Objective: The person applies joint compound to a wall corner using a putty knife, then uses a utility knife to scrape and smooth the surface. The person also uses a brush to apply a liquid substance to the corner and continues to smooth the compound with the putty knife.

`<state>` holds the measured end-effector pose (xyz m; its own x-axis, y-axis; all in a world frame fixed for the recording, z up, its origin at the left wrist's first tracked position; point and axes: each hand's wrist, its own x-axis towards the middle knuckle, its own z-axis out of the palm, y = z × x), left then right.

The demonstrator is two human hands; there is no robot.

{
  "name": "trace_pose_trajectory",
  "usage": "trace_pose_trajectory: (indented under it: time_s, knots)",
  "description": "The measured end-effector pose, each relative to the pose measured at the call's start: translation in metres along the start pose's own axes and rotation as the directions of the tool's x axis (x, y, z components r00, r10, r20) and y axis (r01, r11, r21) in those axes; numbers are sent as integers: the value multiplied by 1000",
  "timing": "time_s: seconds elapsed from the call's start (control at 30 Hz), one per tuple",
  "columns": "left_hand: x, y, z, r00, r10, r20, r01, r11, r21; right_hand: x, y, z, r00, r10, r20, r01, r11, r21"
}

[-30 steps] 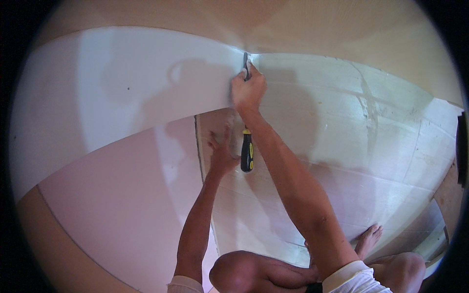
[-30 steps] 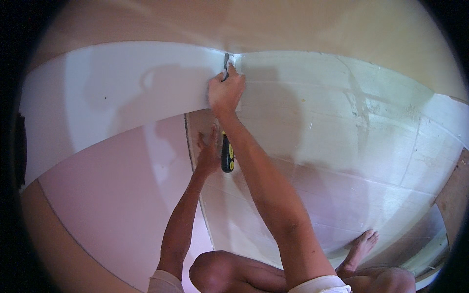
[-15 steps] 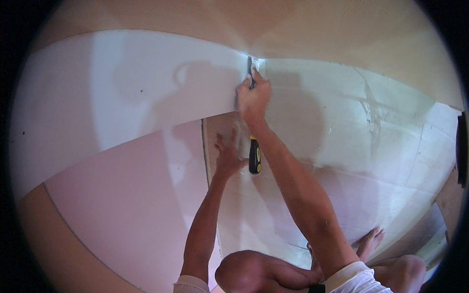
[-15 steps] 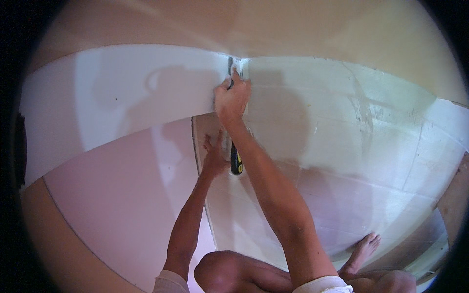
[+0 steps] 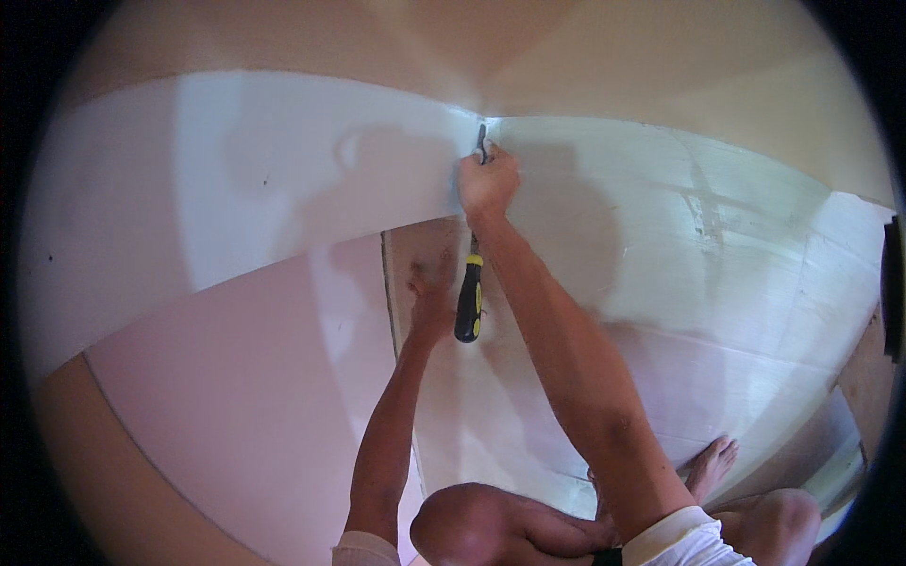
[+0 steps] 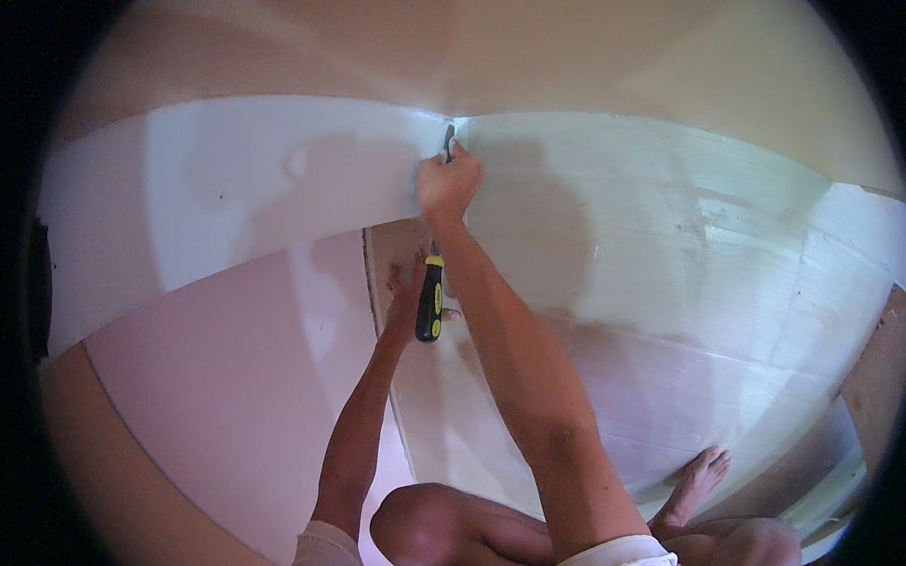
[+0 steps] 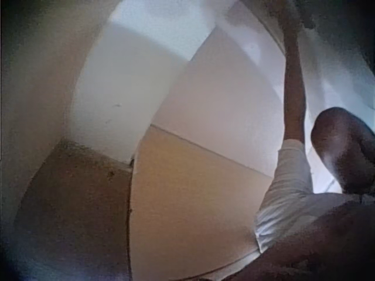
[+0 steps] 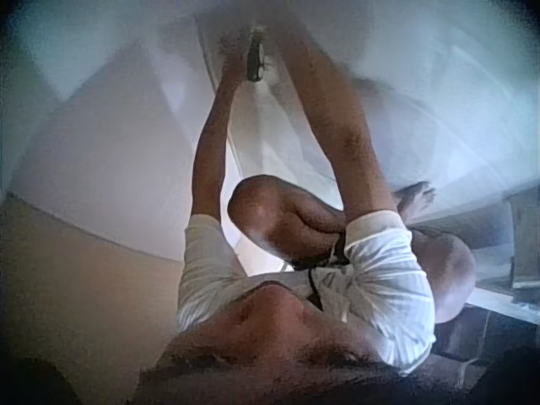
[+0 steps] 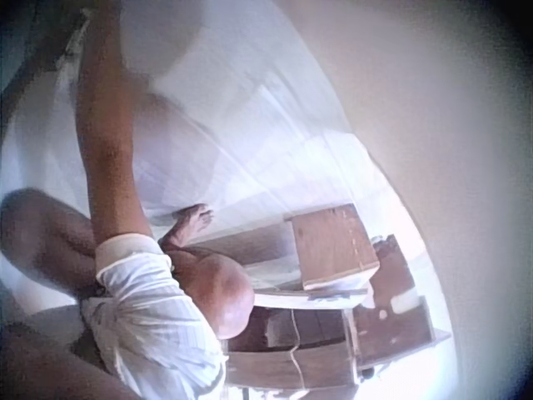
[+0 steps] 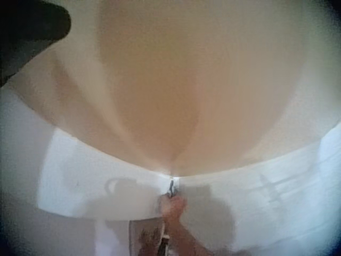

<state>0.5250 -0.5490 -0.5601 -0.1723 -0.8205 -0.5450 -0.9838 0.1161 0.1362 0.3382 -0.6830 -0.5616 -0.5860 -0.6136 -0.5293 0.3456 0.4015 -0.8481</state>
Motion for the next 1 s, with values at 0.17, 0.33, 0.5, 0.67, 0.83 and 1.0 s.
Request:
trace_pose_trajectory:
  time_s: [0.17,0.33,0.5,0.67,0.83,1.0]
  knots:
    - [0,13,-7,988,-142,54,144,989,-23,-5,3,-2,994,-105,25,105,994,19]
    - [-3,10,-4,995,-103,17,103,994,-26,-13,-1,-4,955,-297,-20,293,951,-96]
    - [-1,5,-2,993,-112,21,112,994,-12,-7,3,2,982,-188,25,188,982,-25]
    - [2,14,-4,995,-100,13,100,995,8,13,6,2,999,26,22,-28,997,74]
    - [-3,6,-4,994,-110,8,110,994,-19,-12,-3,-3,968,-250,18,250,968,-4]
    - [1,12,-4,985,-168,50,167,986,14,-14,-10,-3,968,-251,2,251,967,37]
